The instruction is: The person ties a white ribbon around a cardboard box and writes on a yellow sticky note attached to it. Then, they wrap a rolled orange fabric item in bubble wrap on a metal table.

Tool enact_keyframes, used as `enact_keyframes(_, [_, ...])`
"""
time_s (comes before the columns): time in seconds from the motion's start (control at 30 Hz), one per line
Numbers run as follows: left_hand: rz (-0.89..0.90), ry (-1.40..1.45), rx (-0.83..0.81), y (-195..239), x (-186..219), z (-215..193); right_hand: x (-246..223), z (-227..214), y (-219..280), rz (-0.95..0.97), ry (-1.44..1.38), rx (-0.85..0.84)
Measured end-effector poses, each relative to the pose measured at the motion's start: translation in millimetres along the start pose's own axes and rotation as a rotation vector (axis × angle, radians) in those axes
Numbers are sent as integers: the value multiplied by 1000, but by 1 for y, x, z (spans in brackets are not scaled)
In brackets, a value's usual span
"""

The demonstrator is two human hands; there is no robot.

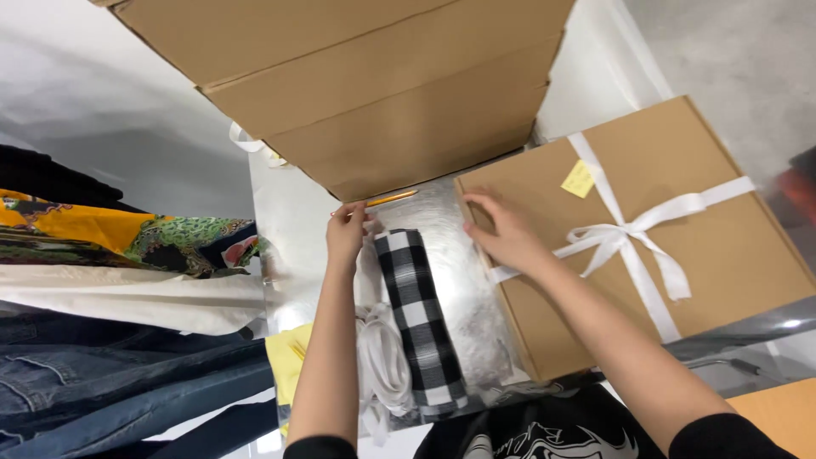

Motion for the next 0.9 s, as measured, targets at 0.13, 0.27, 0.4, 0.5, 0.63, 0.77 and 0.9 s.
enact_keyframes(0.13, [126, 40, 37, 70, 22, 12, -14, -70, 63, -16, -64, 22])
enact_keyframes(0.27, [231, 142, 10, 146, -3, 63, 48, -171, 129, -65, 25, 364])
enact_keyframes(0.4, [99, 231, 2, 245, -34, 137, 164, -253, 200, 7, 360, 623])
enact_keyframes(0.5, [-47, 418, 117, 304, -74, 184, 288, -258, 228, 315, 326, 360])
enact_keyframes(0.63, [-157, 320, 123, 364, -61, 205, 313, -246, 262, 637, 113, 87])
enact_keyframes(0.77, [-145, 242, 138, 381, -70, 209, 338, -237, 274, 637, -69, 158])
enact_keyframes(0.9, [-138, 179, 196, 390, -94, 203, 356, -237, 282, 604, -47, 186])
Point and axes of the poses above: each hand's wrist, its own y-axis away from the middle knuckle, its own z-axis out of the palm, x = y × z, the point moved 8 cm from there along -y, towards the middle knuckle, and after that the axes turned 15 degrees about y, right-handed, at the moved point
